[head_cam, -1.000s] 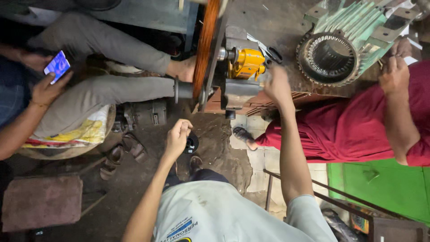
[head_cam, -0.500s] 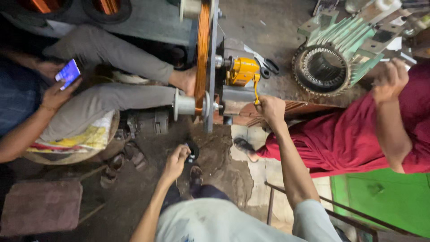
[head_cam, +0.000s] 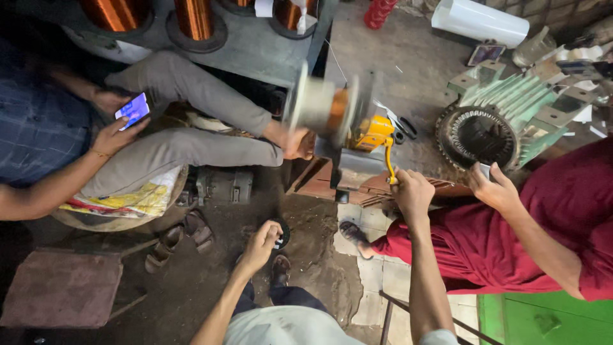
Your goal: The person operates a motorized winding machine to wrap copper wire onto a spool. They use a yellow crank to control the winding process, then use scissors to cut the wire and secure the end before removing the completed spool.
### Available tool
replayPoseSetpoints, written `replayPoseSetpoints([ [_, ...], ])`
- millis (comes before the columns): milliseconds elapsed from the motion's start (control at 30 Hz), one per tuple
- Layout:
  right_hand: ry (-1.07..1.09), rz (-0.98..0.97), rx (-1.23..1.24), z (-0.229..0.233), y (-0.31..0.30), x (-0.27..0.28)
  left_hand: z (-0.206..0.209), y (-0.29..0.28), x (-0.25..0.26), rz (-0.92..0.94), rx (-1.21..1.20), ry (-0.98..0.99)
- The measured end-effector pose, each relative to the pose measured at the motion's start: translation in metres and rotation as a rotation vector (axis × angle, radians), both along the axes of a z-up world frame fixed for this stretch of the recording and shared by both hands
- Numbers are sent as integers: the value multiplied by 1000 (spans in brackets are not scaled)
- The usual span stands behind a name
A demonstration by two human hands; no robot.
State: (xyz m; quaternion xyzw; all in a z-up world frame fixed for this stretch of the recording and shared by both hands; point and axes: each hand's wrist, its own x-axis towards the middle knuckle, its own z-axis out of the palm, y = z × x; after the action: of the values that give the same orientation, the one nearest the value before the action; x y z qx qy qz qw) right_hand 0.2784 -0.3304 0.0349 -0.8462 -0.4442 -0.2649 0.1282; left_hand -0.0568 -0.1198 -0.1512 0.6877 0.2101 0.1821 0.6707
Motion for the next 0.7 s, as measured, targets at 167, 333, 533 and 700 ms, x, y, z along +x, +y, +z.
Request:
replayPoseSetpoints([
  [167, -115, 21, 73, 25, 7, -4, -3, 4, 0, -4, -32, 17],
  [333, -200, -2, 135, 49, 18, 1, -5, 4, 4, 4, 63, -71],
  [533, -213, -39, 173, 72, 29, 31, -1, 2, 13, -17, -17, 83],
  [700, -173, -47, 193, 81, 50, 73, 8, 1, 19, 12, -13, 20],
])
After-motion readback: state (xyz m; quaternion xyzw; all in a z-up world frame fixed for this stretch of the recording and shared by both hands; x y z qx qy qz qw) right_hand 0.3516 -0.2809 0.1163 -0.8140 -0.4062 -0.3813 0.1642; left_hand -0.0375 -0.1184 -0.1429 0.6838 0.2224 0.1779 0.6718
